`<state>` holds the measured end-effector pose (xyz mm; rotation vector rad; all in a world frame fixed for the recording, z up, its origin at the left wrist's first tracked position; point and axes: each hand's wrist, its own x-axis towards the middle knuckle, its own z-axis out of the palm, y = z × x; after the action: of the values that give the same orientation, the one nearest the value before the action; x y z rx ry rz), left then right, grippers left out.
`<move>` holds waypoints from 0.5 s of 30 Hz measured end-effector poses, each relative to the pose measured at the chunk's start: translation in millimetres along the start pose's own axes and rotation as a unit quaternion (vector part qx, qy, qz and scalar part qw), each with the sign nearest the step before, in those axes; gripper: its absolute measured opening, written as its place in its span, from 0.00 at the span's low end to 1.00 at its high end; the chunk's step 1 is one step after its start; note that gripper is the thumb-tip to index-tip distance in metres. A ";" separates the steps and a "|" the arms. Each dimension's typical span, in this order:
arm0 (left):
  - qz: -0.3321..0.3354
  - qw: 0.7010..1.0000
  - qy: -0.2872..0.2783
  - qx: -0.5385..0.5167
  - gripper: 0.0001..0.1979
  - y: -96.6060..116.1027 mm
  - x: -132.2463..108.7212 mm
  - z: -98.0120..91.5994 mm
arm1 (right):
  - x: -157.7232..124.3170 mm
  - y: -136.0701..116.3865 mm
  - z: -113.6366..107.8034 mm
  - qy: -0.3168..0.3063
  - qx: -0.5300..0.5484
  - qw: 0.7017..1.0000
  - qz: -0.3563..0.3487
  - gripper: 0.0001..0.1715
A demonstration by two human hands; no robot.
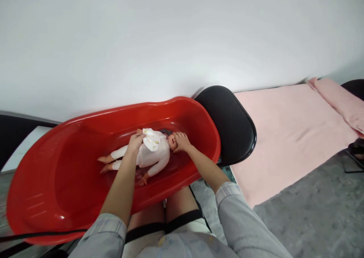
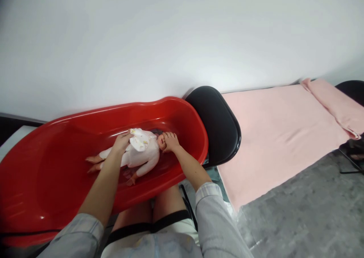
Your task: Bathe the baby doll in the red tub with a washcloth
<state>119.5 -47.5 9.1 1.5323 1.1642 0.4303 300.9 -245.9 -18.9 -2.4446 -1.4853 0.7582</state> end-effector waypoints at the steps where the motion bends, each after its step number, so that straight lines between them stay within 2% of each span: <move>1: -0.004 1.000 -0.001 -0.003 0.12 -2.0 0.0 8.4 | 0.0 0.1 -0.1 -0.001 -0.001 1.000 0.001 0.77; 8: 0.034 0.992 -0.070 0.095 0.05 -6.1 -9.0 60.8 | -1.2 -1.8 -1.8 -0.010 -0.010 1.000 0.006 0.77; 11: 0.059 0.981 -0.100 0.154 0.05 -3.3 -13.2 72.6 | -2.9 -2.8 -3.4 -0.009 -0.006 1.000 0.001 0.77; 15: 0.072 0.961 -0.141 0.225 0.11 -1.0 -17.9 79.9 | -3.9 -3.1 -4.4 -0.012 -0.009 1.000 0.000 0.75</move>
<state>173.3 -105.5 -12.2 2.0067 0.9664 0.0313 299.3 -247.3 -12.7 -2.4578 -1.5073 0.7808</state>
